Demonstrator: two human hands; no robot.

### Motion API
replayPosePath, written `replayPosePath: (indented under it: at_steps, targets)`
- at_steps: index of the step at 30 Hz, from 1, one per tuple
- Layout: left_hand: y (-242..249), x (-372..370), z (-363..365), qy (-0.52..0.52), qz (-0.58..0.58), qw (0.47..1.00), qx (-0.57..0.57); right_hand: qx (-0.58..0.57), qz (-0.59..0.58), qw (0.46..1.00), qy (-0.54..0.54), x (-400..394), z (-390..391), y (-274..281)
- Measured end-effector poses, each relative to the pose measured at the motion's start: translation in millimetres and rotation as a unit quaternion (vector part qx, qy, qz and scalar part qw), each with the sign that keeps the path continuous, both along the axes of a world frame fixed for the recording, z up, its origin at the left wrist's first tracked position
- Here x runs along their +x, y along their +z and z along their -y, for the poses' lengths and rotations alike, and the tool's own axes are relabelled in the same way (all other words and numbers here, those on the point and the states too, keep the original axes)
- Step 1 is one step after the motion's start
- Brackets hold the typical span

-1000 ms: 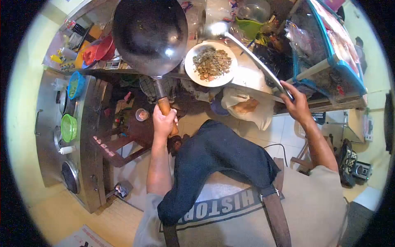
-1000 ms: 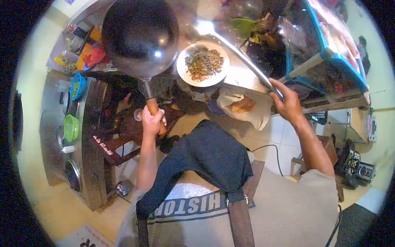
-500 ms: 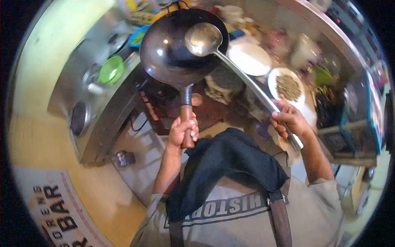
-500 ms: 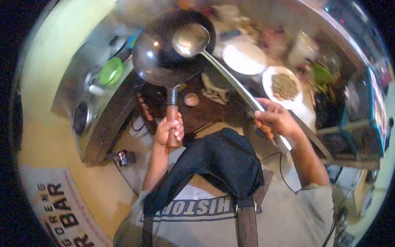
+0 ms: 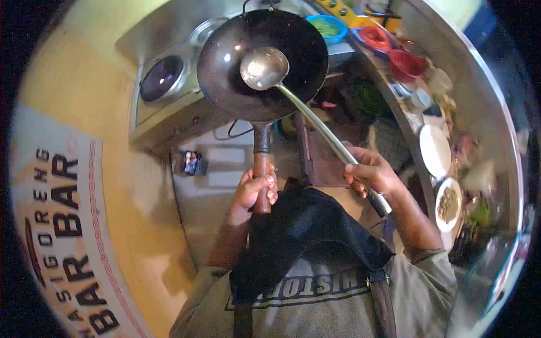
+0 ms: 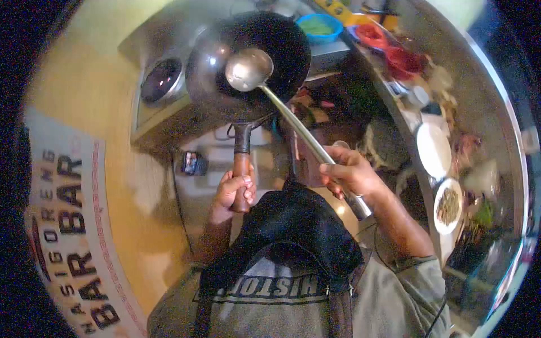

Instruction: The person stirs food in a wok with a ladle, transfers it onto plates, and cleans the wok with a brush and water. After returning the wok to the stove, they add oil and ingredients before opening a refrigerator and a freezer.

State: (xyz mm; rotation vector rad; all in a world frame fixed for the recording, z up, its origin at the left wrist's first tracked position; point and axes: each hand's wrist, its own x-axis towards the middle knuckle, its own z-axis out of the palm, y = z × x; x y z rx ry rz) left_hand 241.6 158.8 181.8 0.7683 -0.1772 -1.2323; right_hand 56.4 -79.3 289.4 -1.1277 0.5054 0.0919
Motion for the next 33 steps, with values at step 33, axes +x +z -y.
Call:
replayPosePath:
  at_steps: [33]
  targets:
    - [-136,619,-125,0.107,-0.123,0.986,-0.032,-0.128,-0.015,0.991,0.039,484,-79,-88]
